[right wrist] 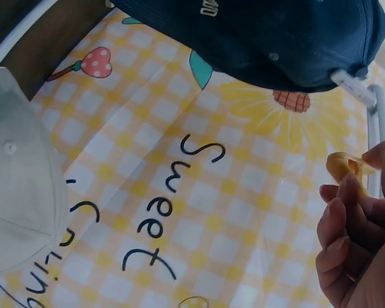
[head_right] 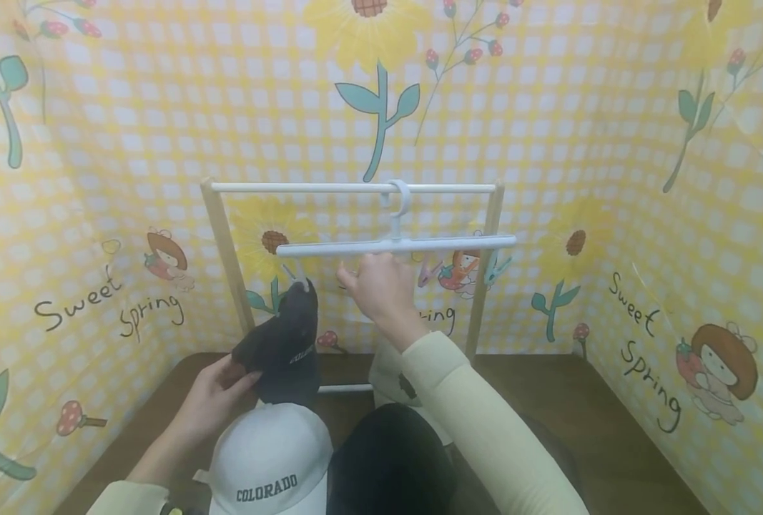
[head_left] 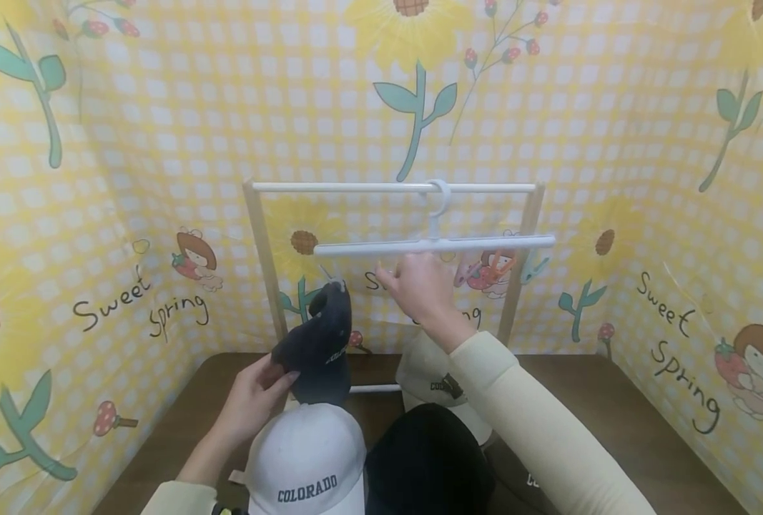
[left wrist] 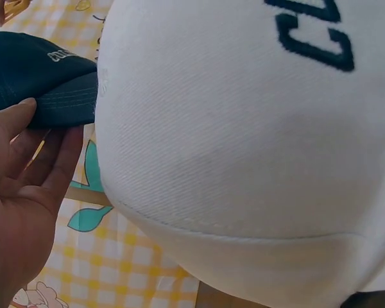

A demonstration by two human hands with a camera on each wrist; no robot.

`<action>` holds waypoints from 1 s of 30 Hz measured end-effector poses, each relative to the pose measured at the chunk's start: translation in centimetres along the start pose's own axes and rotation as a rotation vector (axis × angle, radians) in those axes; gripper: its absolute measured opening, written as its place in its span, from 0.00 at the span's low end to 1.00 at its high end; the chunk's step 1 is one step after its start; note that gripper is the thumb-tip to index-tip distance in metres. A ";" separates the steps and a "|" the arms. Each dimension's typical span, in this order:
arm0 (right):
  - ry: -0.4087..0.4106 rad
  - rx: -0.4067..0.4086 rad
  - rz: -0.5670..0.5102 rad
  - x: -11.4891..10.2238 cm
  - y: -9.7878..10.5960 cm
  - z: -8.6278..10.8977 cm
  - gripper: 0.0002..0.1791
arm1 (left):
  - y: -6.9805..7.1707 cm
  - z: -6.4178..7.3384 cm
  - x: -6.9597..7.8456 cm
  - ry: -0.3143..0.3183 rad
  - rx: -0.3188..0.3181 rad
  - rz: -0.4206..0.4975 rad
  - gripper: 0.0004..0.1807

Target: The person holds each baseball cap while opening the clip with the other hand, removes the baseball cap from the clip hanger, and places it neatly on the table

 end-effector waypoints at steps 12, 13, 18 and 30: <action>0.008 -0.076 -0.153 -2.0 -1.1 0.3 0.31 | -0.1 0.0 0.0 0.004 0.002 -0.027 0.19; 0.017 -0.083 -0.179 -2.3 -1.2 0.3 0.31 | -0.1 0.0 0.0 0.002 0.003 -0.025 0.19; 0.107 -0.097 -0.272 -3.7 -1.8 -0.1 0.31 | 0.0 0.0 0.2 0.000 0.001 -0.042 0.18; 0.103 -0.142 -0.277 -5.5 -2.9 -1.0 0.35 | -0.4 0.2 0.4 0.003 -0.025 -0.021 0.18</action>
Point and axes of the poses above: each hand's wrist, its own z-axis away from the middle knuckle, its own y-axis out of the back of the hand, x = y × z, the point moved 9 cm from there along -z, towards the middle knuckle, and after that the axes turned 4 degrees about -y, right-handed, at the moved point
